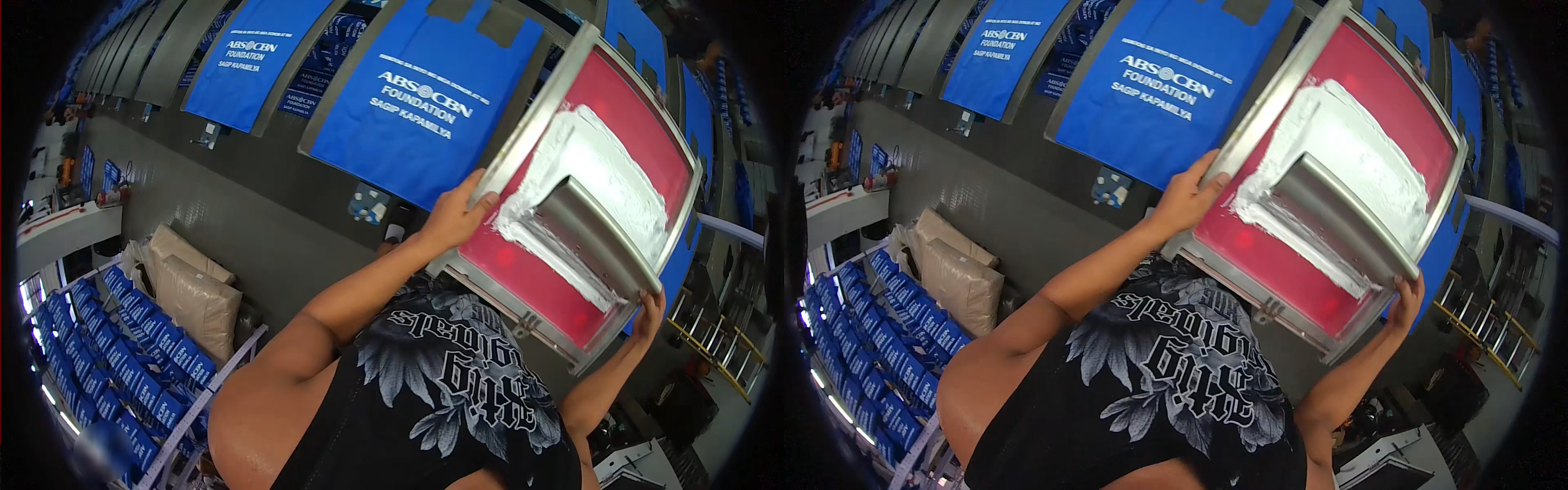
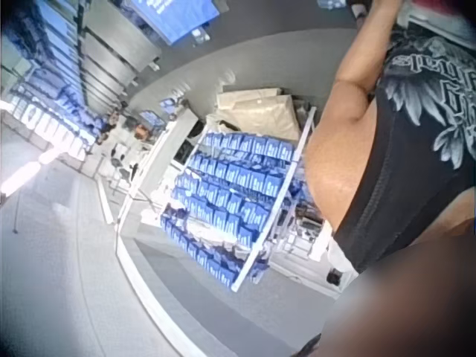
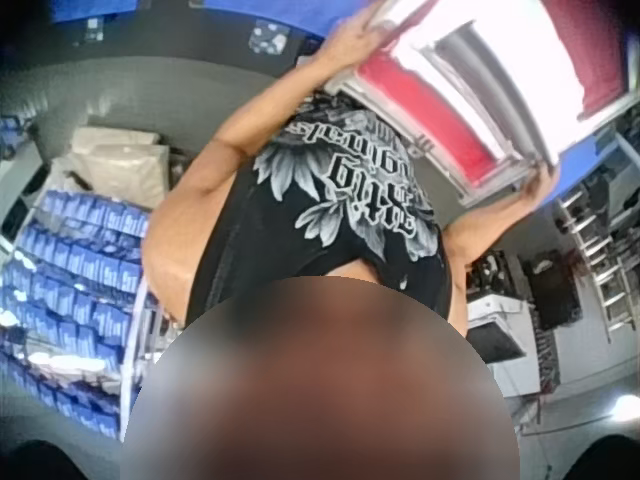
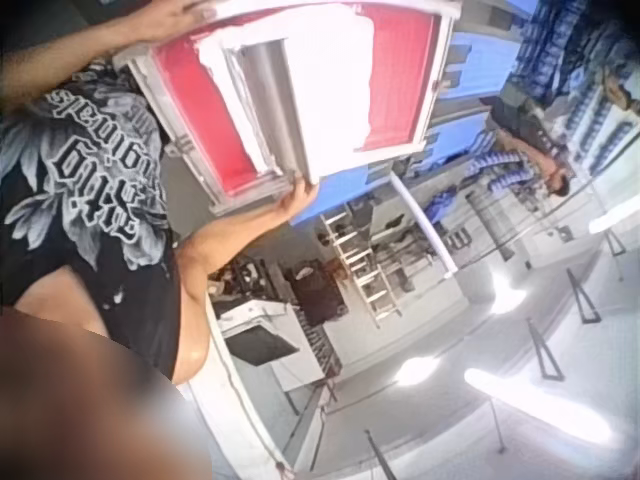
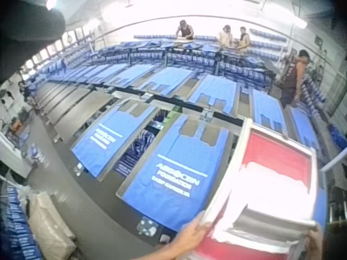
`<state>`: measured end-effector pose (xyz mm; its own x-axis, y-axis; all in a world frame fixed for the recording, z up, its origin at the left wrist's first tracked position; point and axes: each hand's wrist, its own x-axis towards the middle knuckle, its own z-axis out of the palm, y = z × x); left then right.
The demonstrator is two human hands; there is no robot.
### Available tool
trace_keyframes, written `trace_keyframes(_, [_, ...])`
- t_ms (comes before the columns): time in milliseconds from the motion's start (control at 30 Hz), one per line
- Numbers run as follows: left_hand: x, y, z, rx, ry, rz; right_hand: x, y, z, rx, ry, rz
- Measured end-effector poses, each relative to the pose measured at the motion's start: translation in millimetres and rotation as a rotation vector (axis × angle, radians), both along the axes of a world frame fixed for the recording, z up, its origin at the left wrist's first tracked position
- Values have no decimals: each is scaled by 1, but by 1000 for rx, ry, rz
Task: Applying white ink to blue bags using a screen printing press.
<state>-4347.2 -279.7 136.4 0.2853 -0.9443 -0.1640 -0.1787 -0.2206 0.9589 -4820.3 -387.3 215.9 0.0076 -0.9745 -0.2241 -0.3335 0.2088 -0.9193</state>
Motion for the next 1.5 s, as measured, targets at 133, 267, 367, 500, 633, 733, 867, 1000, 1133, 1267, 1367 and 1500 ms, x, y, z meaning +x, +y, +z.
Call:
trace_keyframes(133, [-66, -20, -9, -42, -6, 5, -66, -4, -21, -10, -19, 29])
trace_keyframes(267, [-100, -35, -11, 91, -68, 26, -84, -20, -40, -32, -142, 35])
trace_keyframes(367, [-101, -19, -52, -32, -134, 185, -74, -44, -60, 31, -92, 30])
trace_keyframes(500, [-113, -10, -18, 112, -26, 220, -51, -60, -56, 13, -202, 115])
trace_keyframes(633, [-113, -5, -17, 211, -46, 236, -51, -61, -61, 16, -116, 181])
trace_keyframes(733, [-104, -6, -31, 176, -11, 234, -46, -70, -67, 29, -62, 184])
trace_keyframes(867, [-94, -23, -52, -7, -203, 171, -64, -86, -99, -80, 78, 192])
trace_keyframes(1000, [-94, -31, -57, 162, -80, 209, -48, -85, -101, 16, -210, 191])
trace_keyframes(1133, [-81, -32, -65, 132, -59, 203, -36, -81, -102, 43, -228, 201])
trace_keyframes(1267, [-77, -32, -63, 186, -38, 212, -32, -74, -102, 57, -242, 191])
trace_keyframes(1367, [-83, -32, -57, 210, -3, 210, -34, -70, -101, 67, -218, 176])
trace_keyframes(1500, [-61, -26, -84, 134, -344, 145, -34, -71, -95, 57, -45, 225])
